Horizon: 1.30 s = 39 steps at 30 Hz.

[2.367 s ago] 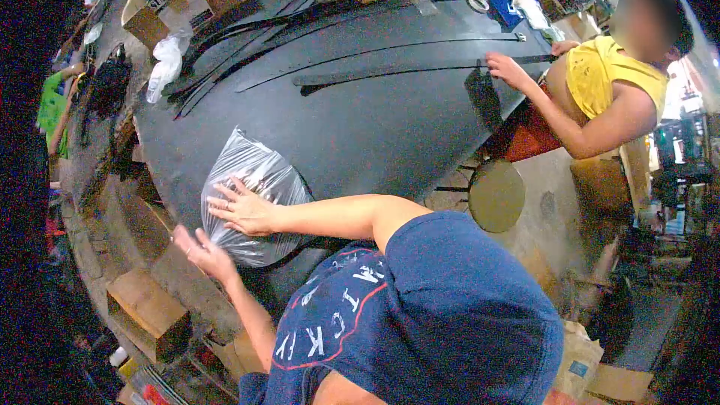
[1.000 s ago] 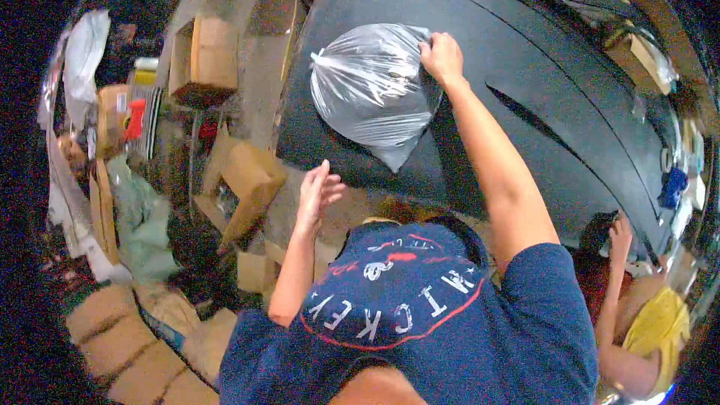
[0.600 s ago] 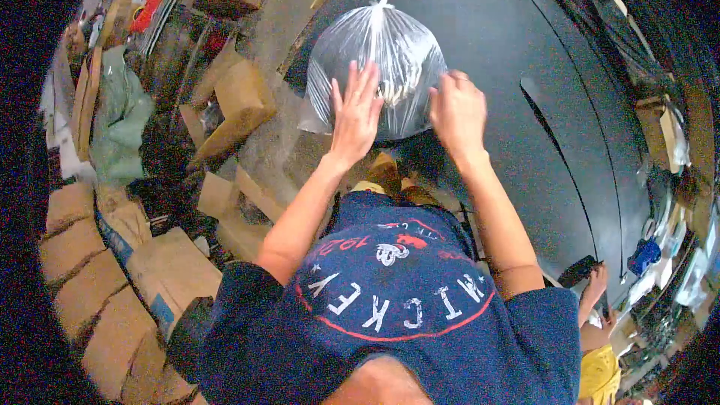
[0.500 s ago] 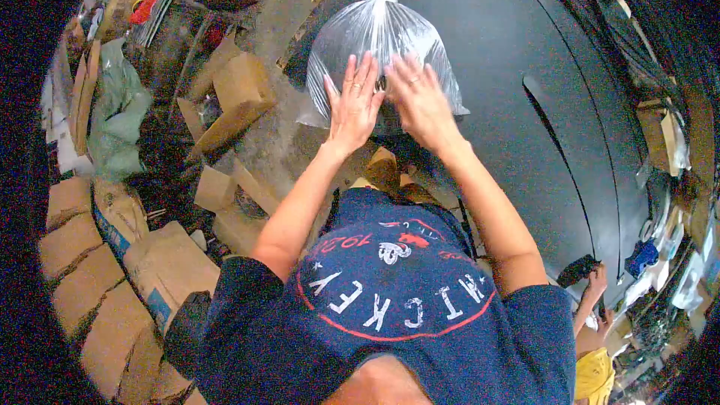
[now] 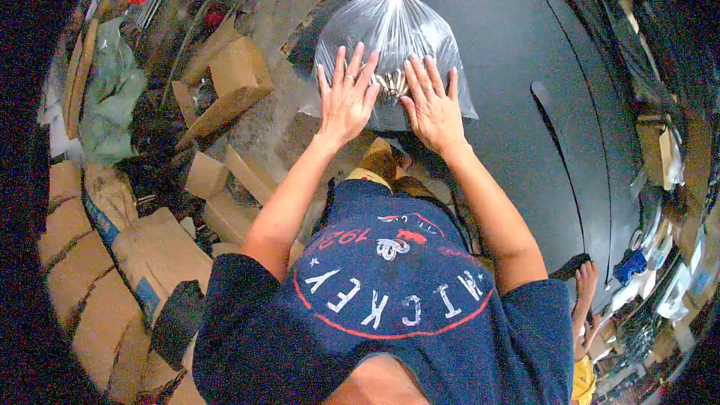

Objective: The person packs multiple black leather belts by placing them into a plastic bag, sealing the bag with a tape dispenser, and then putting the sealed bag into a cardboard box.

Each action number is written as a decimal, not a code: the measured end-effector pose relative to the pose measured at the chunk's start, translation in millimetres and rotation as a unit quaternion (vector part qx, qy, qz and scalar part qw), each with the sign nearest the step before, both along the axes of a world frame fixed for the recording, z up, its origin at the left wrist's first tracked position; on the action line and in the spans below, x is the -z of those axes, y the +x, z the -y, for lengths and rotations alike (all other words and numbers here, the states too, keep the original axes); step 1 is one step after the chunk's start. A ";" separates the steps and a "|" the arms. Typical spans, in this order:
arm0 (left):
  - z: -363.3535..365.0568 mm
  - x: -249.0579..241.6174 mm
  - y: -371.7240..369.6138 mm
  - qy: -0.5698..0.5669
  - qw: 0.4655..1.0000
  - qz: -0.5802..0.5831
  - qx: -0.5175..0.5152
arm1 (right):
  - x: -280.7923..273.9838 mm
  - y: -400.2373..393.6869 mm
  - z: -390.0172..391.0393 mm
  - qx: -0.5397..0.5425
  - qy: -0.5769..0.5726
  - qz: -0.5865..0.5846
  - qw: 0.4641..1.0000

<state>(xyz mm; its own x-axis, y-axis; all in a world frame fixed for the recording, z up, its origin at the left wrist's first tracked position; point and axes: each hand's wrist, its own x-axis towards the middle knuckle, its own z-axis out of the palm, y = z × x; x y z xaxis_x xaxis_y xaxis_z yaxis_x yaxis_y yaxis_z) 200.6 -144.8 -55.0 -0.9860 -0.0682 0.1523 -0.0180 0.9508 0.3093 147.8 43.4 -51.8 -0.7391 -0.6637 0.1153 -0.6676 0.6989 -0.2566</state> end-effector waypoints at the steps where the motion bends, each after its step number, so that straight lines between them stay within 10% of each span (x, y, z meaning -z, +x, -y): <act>1: 0.5 0.0 0.2 0.004 1.000 0.000 0.002 | -0.5 -1.4 -0.2 -0.003 0.000 -0.002 1.000; 9: 33.2 20.7 52.8 0.191 0.937 -0.170 -0.236 | 5.8 -98.8 -15.6 0.126 -0.314 0.103 0.935; 11: 24.2 19.7 76.7 0.617 0.666 -0.120 -0.402 | 13.8 -122.7 -17.8 0.131 -0.385 0.193 0.893; 15: -13.7 62.6 120.5 0.750 0.607 0.163 -0.206 | 27.0 -115.7 14.6 0.132 -0.511 0.417 0.740; 19: -47.2 40.2 76.1 0.835 0.455 0.042 -0.305 | 19.1 -99.1 22.3 0.078 -0.415 0.289 0.859; 22: -55.9 7.2 38.2 0.797 0.425 -0.152 -0.401 | 5.3 -78.8 11.4 0.088 -0.383 0.221 0.893; 35: 42.8 -27.7 68.1 0.795 0.461 -0.033 -0.394 | -43.4 -1.6 38.3 0.169 -0.412 0.266 0.855; 39: 58.4 -36.3 100.2 0.766 0.488 -0.167 -0.382 | -91.5 39.2 78.0 0.204 -0.430 0.303 0.825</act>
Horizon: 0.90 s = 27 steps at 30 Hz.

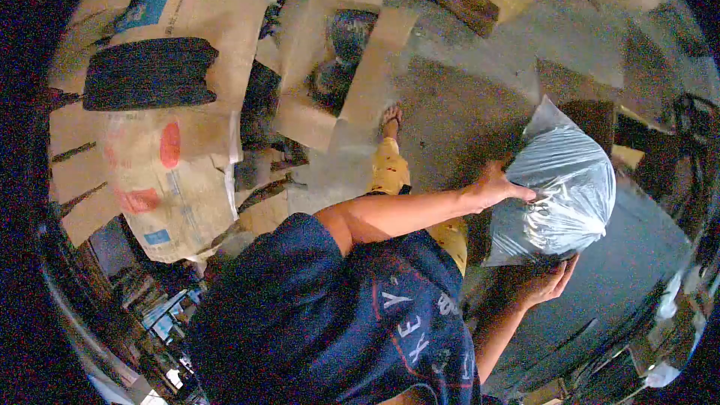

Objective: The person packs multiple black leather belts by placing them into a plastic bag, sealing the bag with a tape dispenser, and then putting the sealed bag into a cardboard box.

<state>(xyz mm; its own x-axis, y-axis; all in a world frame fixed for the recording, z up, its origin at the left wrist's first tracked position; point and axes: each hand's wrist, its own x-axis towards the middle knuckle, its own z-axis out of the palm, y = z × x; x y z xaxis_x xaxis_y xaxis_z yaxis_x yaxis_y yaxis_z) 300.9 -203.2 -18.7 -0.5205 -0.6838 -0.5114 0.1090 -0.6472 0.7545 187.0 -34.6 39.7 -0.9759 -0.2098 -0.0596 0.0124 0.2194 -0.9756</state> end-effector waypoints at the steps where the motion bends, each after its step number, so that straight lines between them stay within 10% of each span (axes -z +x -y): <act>1: 9.4 -3.2 12.9 0.008 1.000 0.000 -0.006 | 5.9 -3.7 -2.5 -0.142 0.127 -0.138 0.972; 6: 95.8 -7.2 133.1 -0.208 0.944 0.252 -0.039 | 111.8 54.6 31.9 -0.402 0.241 0.016 0.883; 10: 134.8 60.1 232.8 -0.399 0.774 0.482 0.099 | 236.5 138.7 49.0 -0.653 0.306 0.199 0.664; 16: 215.7 161.8 398.0 -0.280 0.730 0.621 0.055 | 192.3 286.3 174.9 -0.687 0.447 0.132 0.558; 19: 229.4 196.1 454.6 -0.128 0.696 0.701 0.092 | 228.3 311.0 155.1 -0.770 0.307 0.044 0.557; 22: 231.5 214.3 490.2 -0.095 0.682 0.724 0.030 | 239.3 323.5 141.5 -0.830 0.438 -0.053 0.341; 27: 233.2 247.6 538.3 -0.047 0.652 0.756 -0.038 | 282.0 331.0 113.4 -0.780 0.467 0.029 0.416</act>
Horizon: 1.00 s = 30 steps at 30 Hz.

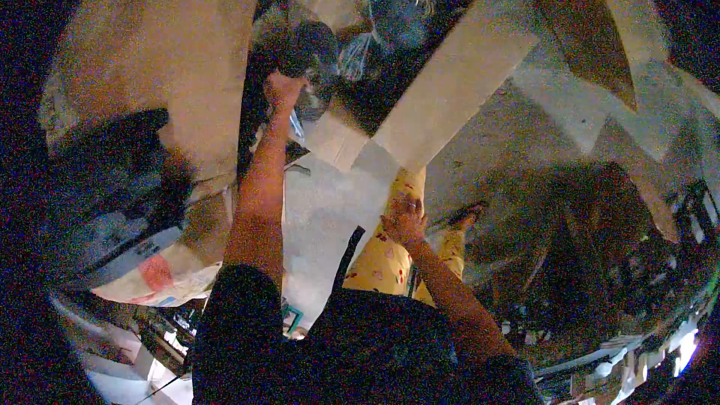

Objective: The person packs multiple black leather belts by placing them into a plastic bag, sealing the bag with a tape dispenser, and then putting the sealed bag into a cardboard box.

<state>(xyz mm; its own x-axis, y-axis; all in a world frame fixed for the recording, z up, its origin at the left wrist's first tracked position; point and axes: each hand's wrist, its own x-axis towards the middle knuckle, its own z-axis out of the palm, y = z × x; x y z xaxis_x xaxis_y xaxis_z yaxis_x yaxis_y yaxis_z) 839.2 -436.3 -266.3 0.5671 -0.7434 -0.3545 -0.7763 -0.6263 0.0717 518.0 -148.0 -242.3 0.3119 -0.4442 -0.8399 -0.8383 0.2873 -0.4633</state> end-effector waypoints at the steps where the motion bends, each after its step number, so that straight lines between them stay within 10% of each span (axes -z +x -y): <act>1: 2.2 0.7 4.3 -0.024 1.000 -0.017 0.000 | 5.9 0.9 -2.4 0.000 -0.026 0.017 1.000; 10: -12.7 46.9 26.3 -0.040 0.997 -0.022 -0.063 | 0.5 -7.0 1.0 -0.011 -0.076 -0.009 0.997; 13: -19.0 50.0 26.2 -0.142 0.966 -0.190 -0.105 | 1.4 -6.8 7.6 0.029 -0.162 0.049 0.985; 19: -60.9 86.5 10.7 -0.151 0.986 0.042 -0.047 | 13.6 -18.2 19.4 0.032 -0.049 0.048 0.997; 21: -61.0 20.3 -9.7 -0.144 0.942 -0.235 -0.194 | 8.9 -19.1 43.6 0.057 -0.056 0.065 0.995; 23: -64.6 -18.6 -28.4 -0.141 0.926 -0.252 -0.242 | 24.6 -19.5 72.5 0.078 -0.067 0.085 0.991; 26: -99.5 -34.6 -35.4 -0.223 0.892 -0.284 -0.271 | 59.9 -18.8 123.3 0.569 0.218 0.265 0.748; 30: -89.7 -112.0 -80.5 -0.222 0.761 -0.406 -0.454 | 63.1 -13.5 211.9 0.558 0.324 0.378 0.664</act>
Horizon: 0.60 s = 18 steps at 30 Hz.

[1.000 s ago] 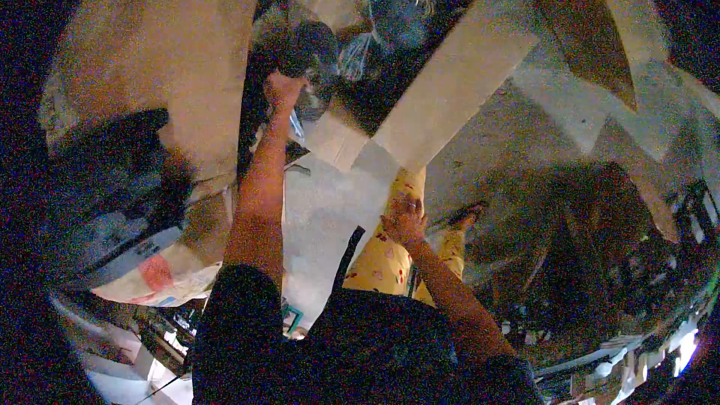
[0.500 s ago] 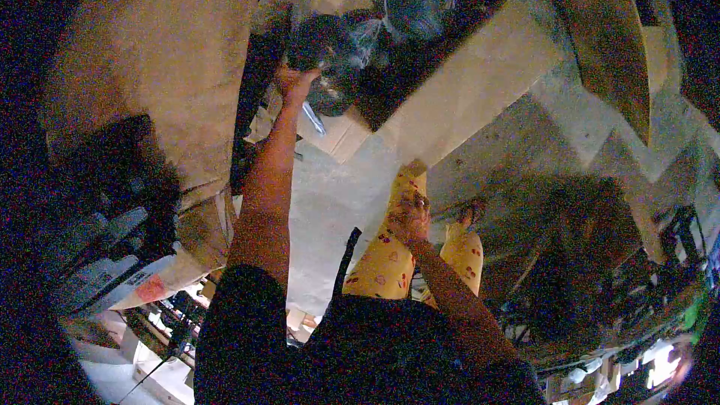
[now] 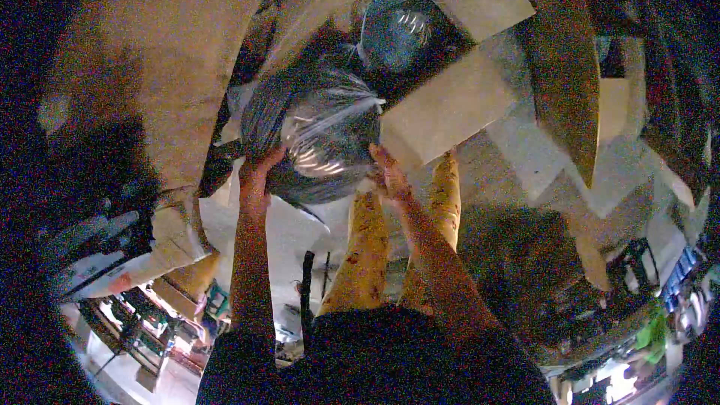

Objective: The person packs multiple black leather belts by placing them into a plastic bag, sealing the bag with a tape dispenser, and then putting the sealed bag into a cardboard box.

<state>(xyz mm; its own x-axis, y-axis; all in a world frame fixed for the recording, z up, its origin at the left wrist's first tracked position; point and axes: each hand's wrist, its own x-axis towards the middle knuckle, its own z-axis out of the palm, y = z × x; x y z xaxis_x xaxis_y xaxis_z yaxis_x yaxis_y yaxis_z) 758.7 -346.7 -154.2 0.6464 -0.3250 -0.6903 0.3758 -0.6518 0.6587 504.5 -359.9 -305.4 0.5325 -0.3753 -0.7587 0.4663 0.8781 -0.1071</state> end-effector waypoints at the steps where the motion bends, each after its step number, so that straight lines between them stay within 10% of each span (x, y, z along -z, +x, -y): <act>1: 4.9 -14.6 -14.4 -0.017 0.990 -0.109 -0.083 | -7.7 -2.6 9.8 -0.017 0.066 0.032 0.997; 8: 6.6 29.3 -94.0 -0.026 0.944 -0.261 -0.201 | -65.7 -43.5 98.2 -0.065 -0.031 -0.077 0.994; 10: -26.5 87.5 -114.0 -0.046 0.959 -0.263 -0.096 | -55.9 -80.1 104.8 -0.089 -0.011 -0.122 0.988; 11: -30.2 108.4 -123.3 -0.052 0.956 -0.280 -0.069 | -28.7 -106.8 91.3 -0.078 -0.254 -0.150 0.952; 13: 10.6 95.7 -143.3 -0.035 0.954 -0.295 -0.038 | 0.3 -166.5 69.9 -0.109 -0.330 -0.236 0.908; 18: 76.1 75.4 -185.2 -0.085 0.983 -0.164 0.015 | 23.9 -210.0 76.7 0.052 -0.053 -0.233 0.970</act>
